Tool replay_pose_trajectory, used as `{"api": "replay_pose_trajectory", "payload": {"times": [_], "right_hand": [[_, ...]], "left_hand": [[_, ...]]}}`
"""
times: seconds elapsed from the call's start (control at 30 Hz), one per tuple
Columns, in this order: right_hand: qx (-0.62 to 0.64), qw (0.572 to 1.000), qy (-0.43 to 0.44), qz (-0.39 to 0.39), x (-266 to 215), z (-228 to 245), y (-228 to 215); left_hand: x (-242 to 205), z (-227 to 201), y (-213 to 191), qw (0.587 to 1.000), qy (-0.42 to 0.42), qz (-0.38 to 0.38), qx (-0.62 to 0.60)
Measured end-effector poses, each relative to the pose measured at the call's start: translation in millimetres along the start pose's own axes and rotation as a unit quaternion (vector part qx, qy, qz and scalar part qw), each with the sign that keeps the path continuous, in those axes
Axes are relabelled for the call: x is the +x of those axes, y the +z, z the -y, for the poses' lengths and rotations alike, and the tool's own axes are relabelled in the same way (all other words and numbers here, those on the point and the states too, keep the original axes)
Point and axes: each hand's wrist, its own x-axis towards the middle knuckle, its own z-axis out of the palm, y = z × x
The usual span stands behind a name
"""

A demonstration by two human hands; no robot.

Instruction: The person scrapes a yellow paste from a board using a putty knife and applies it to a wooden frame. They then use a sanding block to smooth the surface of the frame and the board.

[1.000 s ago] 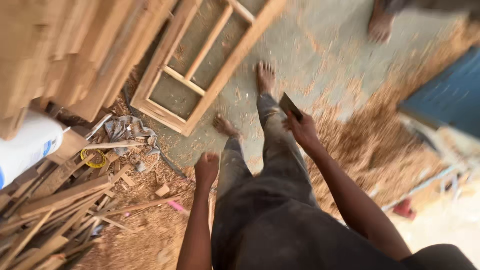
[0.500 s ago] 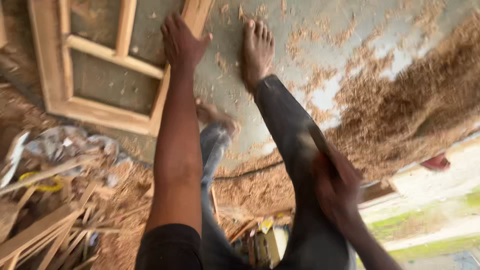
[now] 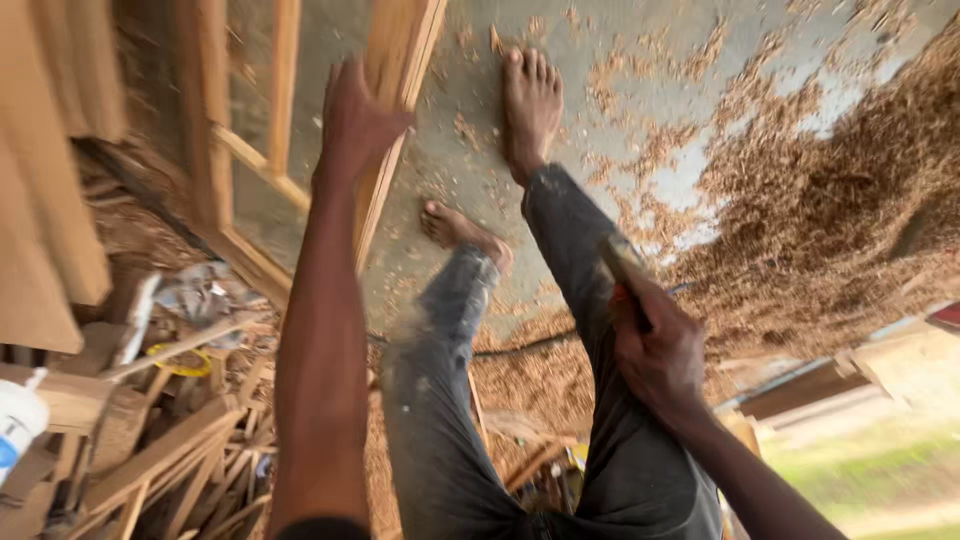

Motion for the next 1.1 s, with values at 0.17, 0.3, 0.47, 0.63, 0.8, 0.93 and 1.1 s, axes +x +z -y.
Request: {"api": "replay_pose_trajectory", "payload": {"times": [0.17,0.3,0.47,0.63,0.8,0.93,1.1], "right_hand": [[0.021,0.996,0.043,0.078,-9,-6,11],[-0.012,0.993,0.051,0.108,-26,-7,14],[0.033,0.998,-0.047,0.002,-20,-23,28],[0.027,0.993,-0.1,-0.06,-32,-37,53],[-0.004,0.995,0.063,0.077,-29,-7,59],[0.014,0.998,-0.053,0.013,-19,-5,50],[0.019,0.997,0.042,0.054,-8,2,42]], "left_hand": [[-101,-14,-145,0.97,-0.173,-0.006,-0.169],[-100,7,-164,0.958,-0.261,0.045,-0.113],[-64,18,-108,0.997,-0.039,-0.055,-0.039],[-120,-11,-81,0.996,-0.049,-0.077,-0.019],[-138,-42,-89,0.994,-0.068,-0.083,-0.004],[-118,-43,-92,0.993,-0.083,-0.08,0.033],[-107,-41,-92,0.989,-0.091,-0.118,-0.021]]}}
